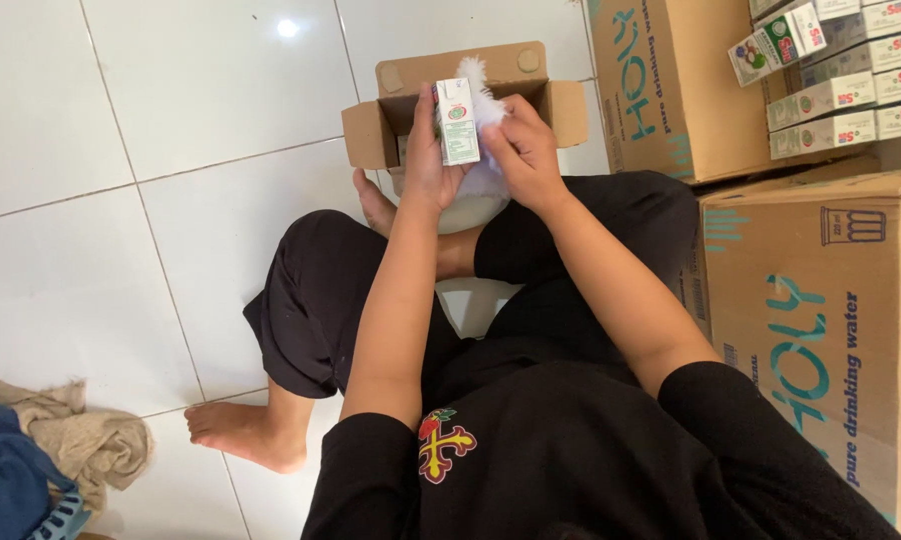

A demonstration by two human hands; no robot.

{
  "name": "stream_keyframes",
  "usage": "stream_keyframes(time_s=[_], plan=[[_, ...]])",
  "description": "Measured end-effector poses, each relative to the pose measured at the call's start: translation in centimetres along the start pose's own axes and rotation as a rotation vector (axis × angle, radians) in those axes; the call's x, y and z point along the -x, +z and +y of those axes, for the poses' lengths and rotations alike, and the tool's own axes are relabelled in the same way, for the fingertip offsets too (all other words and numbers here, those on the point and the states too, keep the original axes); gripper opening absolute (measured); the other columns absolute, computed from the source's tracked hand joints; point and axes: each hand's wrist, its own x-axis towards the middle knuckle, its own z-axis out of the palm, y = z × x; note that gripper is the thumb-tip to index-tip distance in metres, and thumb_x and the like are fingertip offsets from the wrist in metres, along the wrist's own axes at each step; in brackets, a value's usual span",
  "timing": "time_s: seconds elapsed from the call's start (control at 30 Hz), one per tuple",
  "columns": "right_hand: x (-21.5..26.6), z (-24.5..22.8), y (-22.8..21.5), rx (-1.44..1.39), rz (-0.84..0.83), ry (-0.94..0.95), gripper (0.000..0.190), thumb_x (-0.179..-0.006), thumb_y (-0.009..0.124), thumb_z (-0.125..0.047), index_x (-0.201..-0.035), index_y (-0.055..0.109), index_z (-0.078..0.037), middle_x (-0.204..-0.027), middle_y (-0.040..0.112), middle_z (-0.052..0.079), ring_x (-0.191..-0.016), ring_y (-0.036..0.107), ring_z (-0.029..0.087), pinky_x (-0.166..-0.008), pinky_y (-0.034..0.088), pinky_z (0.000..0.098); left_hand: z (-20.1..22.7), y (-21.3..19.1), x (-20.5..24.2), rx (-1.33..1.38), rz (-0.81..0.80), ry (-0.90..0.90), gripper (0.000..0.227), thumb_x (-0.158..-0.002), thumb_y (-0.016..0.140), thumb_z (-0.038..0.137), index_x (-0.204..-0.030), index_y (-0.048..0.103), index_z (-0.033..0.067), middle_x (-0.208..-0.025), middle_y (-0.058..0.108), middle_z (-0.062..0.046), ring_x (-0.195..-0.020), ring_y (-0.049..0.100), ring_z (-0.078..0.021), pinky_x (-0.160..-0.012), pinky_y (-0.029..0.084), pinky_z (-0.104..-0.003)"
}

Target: Wrapping a small product box with protective foam padding and placing it into a cardboard shipping box.

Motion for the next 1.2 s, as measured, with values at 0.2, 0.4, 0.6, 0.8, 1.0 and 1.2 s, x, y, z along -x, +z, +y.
stream_keyframes(time_s=[0.2,0.4,0.6,0.8,1.0,1.2], plan=[[-0.3,2.4,-0.4,0.063,-0.064,-0.038,0.029,-0.108,0.058,-0.016,-0.082,0.064,-0.006,-0.101,0.054,0.008,-0.09,0.055,0.021,-0.079,0.043,0.0336,-0.9,-1.0,-0.9,0.021,-0.074,0.046,0.046,-0.092,0.06,0.055,-0.109,0.065,0.013,-0.086,0.069,-0.006,-0.076,0.065,-0.0193,-0.059,0.051,-0.032],[-0.2,2.2,0.2,0.051,-0.044,-0.047,0.02,-0.106,0.061,-0.005,-0.087,0.066,-0.005,-0.097,0.053,0.005,-0.088,0.055,0.019,-0.078,0.045,0.032,-1.1,-1.3,-0.6,0.021,-0.083,0.095,0.05,-0.092,0.059,0.054,-0.117,0.065,0.0109,-0.096,0.071,-0.011,-0.083,0.067,-0.023,-0.062,0.053,-0.036],[-0.1,4.1,0.1,0.058,-0.057,-0.028,0.018,-0.106,0.061,-0.005,-0.088,0.063,-0.005,-0.095,0.05,0.003,-0.088,0.053,0.018,-0.079,0.043,0.0325,-1.4,-1.3,-0.7,0.009,-0.091,0.124,0.053,-0.089,0.061,0.055,-0.115,0.066,0.0086,-0.096,0.071,-0.01,-0.086,0.067,-0.0229,-0.065,0.055,-0.038],[-1.3,5.1,1.0,0.088,0.028,-0.141,0.03,-0.099,0.066,-0.002,-0.074,0.05,-0.006,-0.078,0.045,0.005,-0.079,0.049,0.022,-0.074,0.039,0.0367,-1.8,-1.8,-2.4,0.081,-0.047,0.134,0.049,-0.085,0.067,0.057,-0.112,0.069,0.0158,-0.089,0.071,-0.006,-0.08,0.067,-0.0211,-0.062,0.054,-0.039],[-0.9,0.8,0.8,0.053,0.057,-0.107,0.02,-0.098,0.051,0.007,-0.093,0.068,-0.003,-0.086,0.049,0.004,-0.081,0.049,0.018,-0.071,0.038,0.0319,-1.7,-1.0,-0.6,-0.008,-0.061,0.146,0.046,-0.087,0.064,0.055,-0.103,0.066,0.0125,-0.084,0.07,-0.005,-0.076,0.066,-0.019,-0.06,0.049,-0.034],[-2.5,0.5,-0.5,0.314,-0.086,-0.167,0.033,-0.102,0.054,0.004,-0.128,0.07,-0.005,-0.085,0.05,0.005,-0.078,0.05,0.023,-0.065,0.041,0.0356,-1.6,-1.2,-1.8,0.11,-0.067,0.065,0.052,-0.091,0.06,0.058,-0.115,0.071,0.0132,-0.1,0.075,-0.007,-0.091,0.07,-0.0217,-0.073,0.056,-0.036]])
